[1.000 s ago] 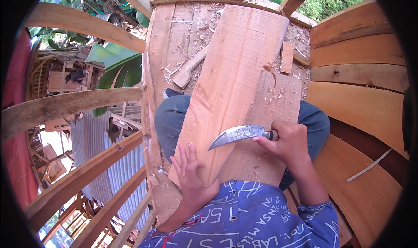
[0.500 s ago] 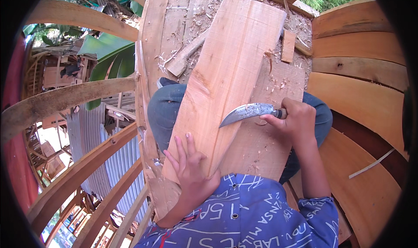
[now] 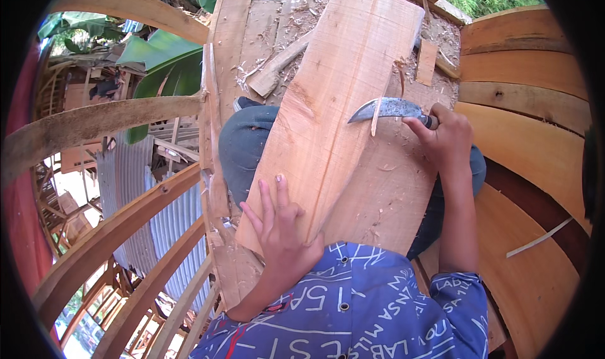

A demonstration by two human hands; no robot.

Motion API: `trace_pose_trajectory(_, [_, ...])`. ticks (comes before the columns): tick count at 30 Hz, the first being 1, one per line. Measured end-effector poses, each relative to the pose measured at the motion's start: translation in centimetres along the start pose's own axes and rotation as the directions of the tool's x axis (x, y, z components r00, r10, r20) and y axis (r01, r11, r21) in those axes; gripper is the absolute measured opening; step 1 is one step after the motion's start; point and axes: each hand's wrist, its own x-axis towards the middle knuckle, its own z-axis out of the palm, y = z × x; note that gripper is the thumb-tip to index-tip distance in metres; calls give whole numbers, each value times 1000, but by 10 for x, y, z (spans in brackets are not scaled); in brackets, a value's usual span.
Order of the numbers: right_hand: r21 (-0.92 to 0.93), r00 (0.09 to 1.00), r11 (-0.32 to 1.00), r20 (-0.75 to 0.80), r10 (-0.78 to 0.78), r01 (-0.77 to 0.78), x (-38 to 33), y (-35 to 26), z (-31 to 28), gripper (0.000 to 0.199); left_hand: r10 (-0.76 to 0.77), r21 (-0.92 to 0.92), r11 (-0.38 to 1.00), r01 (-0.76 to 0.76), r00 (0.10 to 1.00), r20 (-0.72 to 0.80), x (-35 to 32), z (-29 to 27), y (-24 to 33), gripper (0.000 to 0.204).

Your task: The person sits cross-legged on a wooden platform and uses a curved knife to shave and shape a rectangular piece of wood. They hold the wood with their left hand and repeatedly scrape the surface with the knife in their right hand, removing thin shavings.

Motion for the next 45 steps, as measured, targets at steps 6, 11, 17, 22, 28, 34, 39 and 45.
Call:
trace_pose_trajectory(6, [-45,993,993,-49,109,-111,28,21,-1,70,-6,2,1000,6,1000,-16,-3,0,1,43])
trace_pose_trajectory(11, [-71,985,982,-31,171,-173,33,6,-19,71,-25,-23,999,25,999,-21,-1,-2,-2,46])
trace_pose_trajectory(17, [524,818,714,563,118,-464,-1,20,-38,45,-17,-50,999,15,999,-40,-4,-5,-3,50])
trace_pose_trajectory(22, [743,713,-25,630,-308,-668,-24,12,-49,23,-2,-73,997,-4,997,-81,-4,-7,-5,50])
trace_pose_trajectory(28, [803,950,513,295,100,-303,-39,-18,-38,20,-24,-75,997,20,998,-49,-2,-9,-3,51])
trace_pose_trajectory(34, [812,854,310,520,1,-494,-47,-26,-50,18,-11,-84,996,6,998,-61,-3,-11,-2,52])
trace_pose_trajectory(39, [730,653,333,683,-327,-597,-38,-22,-64,19,-24,-113,993,18,999,-46,-6,-13,-5,52])
trace_pose_trajectory(45, [839,835,159,539,-115,-520,-42,-25,-56,26,-32,-193,981,25,999,-32,-10,-16,-13,54])
